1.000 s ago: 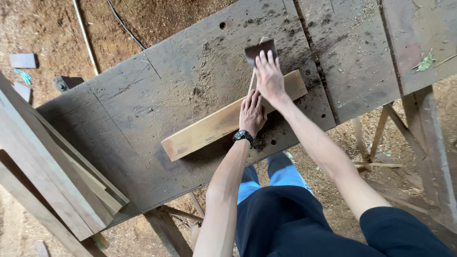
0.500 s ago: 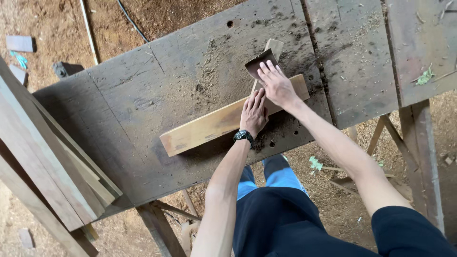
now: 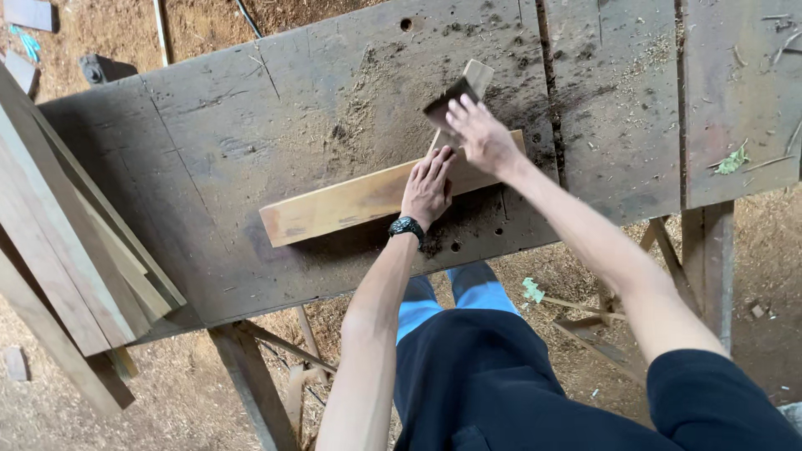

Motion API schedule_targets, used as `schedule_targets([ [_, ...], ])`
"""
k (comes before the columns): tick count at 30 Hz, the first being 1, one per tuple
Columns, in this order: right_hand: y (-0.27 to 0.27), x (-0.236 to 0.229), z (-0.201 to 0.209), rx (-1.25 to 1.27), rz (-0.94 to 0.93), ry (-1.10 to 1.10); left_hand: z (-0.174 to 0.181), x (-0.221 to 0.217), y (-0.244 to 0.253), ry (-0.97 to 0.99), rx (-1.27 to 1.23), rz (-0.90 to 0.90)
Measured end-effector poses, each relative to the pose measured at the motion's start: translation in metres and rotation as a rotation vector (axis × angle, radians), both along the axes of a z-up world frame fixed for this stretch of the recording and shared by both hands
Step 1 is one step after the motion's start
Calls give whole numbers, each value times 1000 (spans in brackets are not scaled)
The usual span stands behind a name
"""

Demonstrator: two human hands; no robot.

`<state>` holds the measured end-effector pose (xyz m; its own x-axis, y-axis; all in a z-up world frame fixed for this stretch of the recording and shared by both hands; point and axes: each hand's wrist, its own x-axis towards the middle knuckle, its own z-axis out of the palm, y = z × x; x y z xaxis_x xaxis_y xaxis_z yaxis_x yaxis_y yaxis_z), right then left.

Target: The person sands a thin wooden slat using a piece of sandpaper on a workbench, smoothing the flat surfaces and edges by hand.

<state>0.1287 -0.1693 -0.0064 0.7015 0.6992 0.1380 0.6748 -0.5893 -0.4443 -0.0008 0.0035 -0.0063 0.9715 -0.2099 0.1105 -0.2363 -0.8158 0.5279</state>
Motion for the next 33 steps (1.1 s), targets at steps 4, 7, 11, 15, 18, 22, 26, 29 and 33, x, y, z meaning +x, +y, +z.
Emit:
schedule_targets([
  [4, 3, 69, 16, -13, -151, 80, 2, -1, 0, -29, 40, 12],
  [7, 7, 41, 15, -958, -26, -705, 1, 0, -2, 2, 25, 24],
  [11, -24, -6, -15, -89, 169, -45, 1, 3, -3, -13, 57, 8],
  [15, -29, 54, -52, -418, 59, -208, -2, -3, -4, -11, 63, 27],
  [18, -22, 69, -38, -51, -89, 35, -2, 0, -3, -19, 67, 35],
  [22, -20, -18, -18, 63, 44, 6, -4, 0, -4, 12, 63, 27],
  [26, -22, 18, -18, -337, 175, -414, -3, 0, -4, -21, 60, 39],
  [29, -25, 55, -10, 102, -84, 59, 2, 0, -8, -66, 71, 55],
  [33, -16, -7, -16, 181, -133, 12, 8, 1, -5, -63, 69, 49],
])
